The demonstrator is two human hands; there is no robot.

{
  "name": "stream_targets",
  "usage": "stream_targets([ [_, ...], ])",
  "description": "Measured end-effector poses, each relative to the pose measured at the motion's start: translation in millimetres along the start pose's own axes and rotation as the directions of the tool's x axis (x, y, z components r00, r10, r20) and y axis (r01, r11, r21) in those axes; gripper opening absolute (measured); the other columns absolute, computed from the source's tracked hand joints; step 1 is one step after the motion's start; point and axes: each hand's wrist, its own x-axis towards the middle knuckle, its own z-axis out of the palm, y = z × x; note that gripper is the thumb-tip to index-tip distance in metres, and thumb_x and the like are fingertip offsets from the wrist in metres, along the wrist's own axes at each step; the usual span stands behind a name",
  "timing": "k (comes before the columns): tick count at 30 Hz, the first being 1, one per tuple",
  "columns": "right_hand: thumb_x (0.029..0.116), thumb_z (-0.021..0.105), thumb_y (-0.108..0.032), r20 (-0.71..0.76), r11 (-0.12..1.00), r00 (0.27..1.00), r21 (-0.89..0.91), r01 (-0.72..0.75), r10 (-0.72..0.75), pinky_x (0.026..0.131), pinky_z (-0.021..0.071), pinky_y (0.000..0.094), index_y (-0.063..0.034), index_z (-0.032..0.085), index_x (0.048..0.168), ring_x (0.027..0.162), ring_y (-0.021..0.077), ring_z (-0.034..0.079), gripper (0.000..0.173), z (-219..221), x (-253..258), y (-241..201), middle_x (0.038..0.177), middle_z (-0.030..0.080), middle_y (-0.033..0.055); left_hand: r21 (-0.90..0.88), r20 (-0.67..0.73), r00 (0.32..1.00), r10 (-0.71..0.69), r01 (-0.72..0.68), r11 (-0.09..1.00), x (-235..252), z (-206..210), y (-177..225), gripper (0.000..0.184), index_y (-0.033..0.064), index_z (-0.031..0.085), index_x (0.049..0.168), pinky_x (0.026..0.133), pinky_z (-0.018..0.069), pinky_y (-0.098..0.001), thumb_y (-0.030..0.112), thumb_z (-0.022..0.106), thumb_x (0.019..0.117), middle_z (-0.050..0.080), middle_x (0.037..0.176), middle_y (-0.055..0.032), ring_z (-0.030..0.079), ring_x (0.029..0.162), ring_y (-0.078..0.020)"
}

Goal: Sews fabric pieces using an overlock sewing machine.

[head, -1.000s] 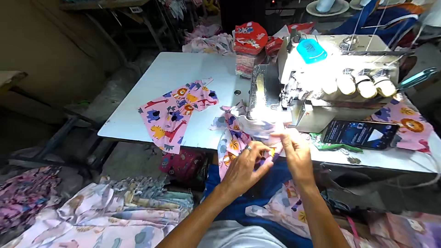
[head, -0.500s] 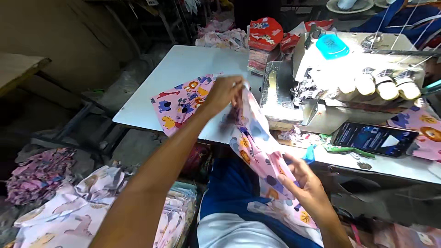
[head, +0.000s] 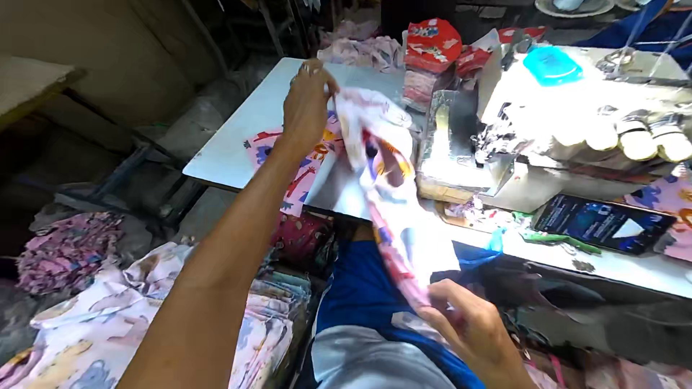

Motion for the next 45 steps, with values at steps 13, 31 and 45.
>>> stream_targets([
  [13,0.1078,0.041,-0.047,0.006,0.775,1.0,-0.631,0.015,-0.015,0.118,0.032,0.0609,0.0015,0.049,0.149,0.144,0.035,0.045,0.064,61.6,84.2,67.6,0.153,0.05,0.0186,-0.081,0.219,0.973,0.076,-0.06,0.995,-149.9,64.4,-60.5,0.047,0.0008,0.051,0.148,0.121,0.033,-0.0499,0.026,0.046,0.1091,0.05,0.153,-0.0165,0.044,0.145,-0.0317],
  [31,0.0933,0.074,-0.013,-0.078,0.916,0.997,-0.4,-0.041,0.011,0.069,0.0538,0.0521,-0.0029,0.074,0.097,0.082,0.0343,0.066,0.011,50.0,103.5,43.8,0.094,0.065,0.017,-0.083,-0.029,0.996,0.084,-0.086,0.993,-168.0,50.7,-56.2,0.016,0.0036,0.077,0.103,0.099,0.0493,-0.0481,0.014,0.066,0.0987,0.068,0.121,-0.0158,0.063,0.115,-0.0325],
  [45,0.1044,0.059,-0.023,-0.157,0.875,0.956,-0.459,0.153,-0.249,0.082,0.0575,0.0338,-0.0056,0.07,0.119,0.09,0.0141,0.068,0.025,-128.4,92.0,-60.2,0.106,0.07,0.0077,-0.744,-0.115,0.993,0.034,-0.109,0.659,-119.5,-99.4,92.5,0.01,0.013,0.057,0.106,0.052,0.0559,-0.015,0.012,0.047,0.1086,0.069,0.083,0.0102,0.066,0.062,0.0001],
])
